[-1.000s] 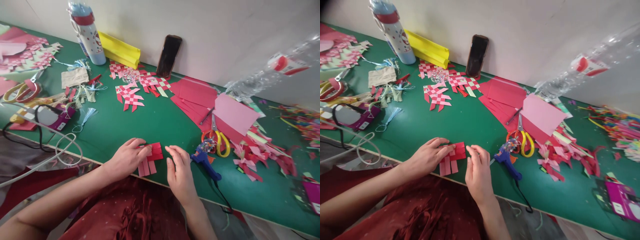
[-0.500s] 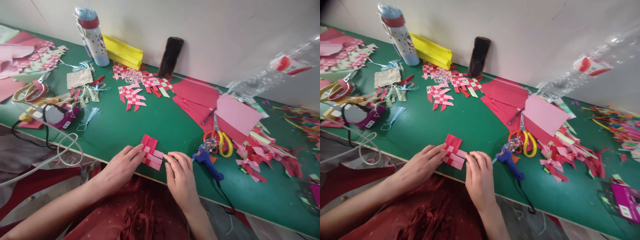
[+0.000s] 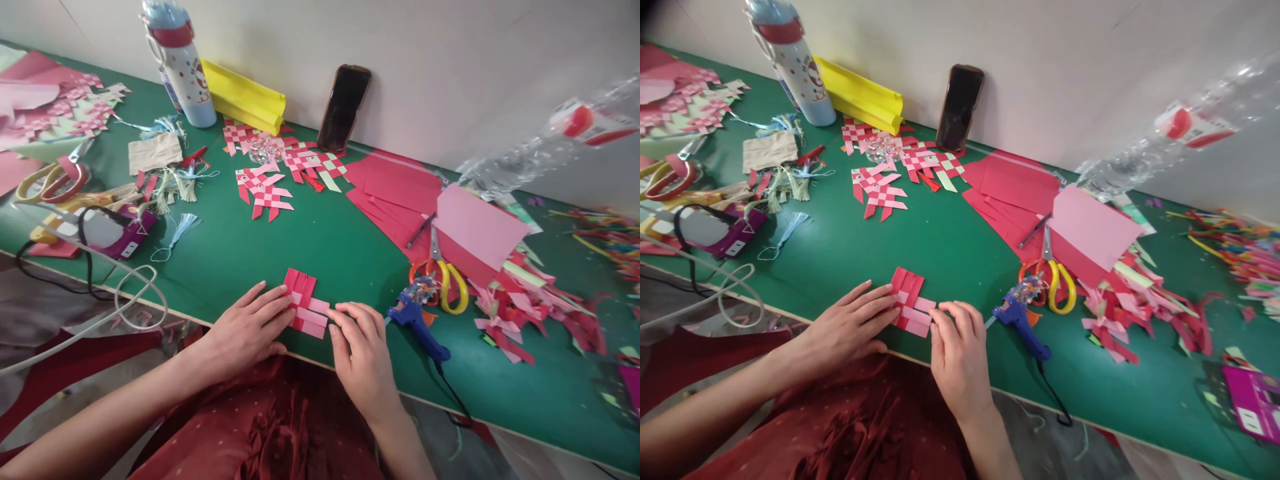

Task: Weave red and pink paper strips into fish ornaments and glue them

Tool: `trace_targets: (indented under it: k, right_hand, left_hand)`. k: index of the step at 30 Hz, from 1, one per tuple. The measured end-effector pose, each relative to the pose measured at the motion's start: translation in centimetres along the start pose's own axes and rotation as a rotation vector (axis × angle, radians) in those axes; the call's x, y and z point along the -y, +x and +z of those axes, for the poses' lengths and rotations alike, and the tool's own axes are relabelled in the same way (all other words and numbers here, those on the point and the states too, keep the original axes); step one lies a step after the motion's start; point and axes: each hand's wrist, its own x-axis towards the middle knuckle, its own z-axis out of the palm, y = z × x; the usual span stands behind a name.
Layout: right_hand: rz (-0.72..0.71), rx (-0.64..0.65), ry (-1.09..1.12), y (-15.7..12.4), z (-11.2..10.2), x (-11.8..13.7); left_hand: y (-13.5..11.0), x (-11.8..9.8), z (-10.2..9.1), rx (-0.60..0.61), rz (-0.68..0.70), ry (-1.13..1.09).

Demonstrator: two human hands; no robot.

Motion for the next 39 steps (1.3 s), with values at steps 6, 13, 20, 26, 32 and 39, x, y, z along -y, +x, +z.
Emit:
trace_targets:
  k: [6,13,20,26,32,39]
  right_hand:
    - [0.005,0.015,-0.008,0.3,0.0,-0.1]
    - [0.032,0.014,0.033,0.2,0.0,0.4]
    - [0.017,-0.029,0.028,0.0,-1.1,-0.1]
    - [0.122,-0.271,-0.262,-1.6,-5.6,-5.4]
    - [0.258,-0.216,-0.399,-3.4,-6.5,-8.4]
    - [0.407,-0.153,-0.298,-3.5,-5.0,-8.7]
  left_hand:
    - [0.5,-0.8,-0.2,0.036,-0.026,0.005]
    - [0.5,-0.6,-0.3,0.051,-0.035,-0.014]
    - [0.4,-0.9,-0.4,0.023,-0.036,-0.015]
    - [0.6,-1.7,-0.2,-0.021,-0.100,-0.038]
    - [0.8,-2.0,-0.1,-0.011,-0.114,-0.039]
    - [0.9,-2.0,0.0,-0.051,-0.114,-0.039]
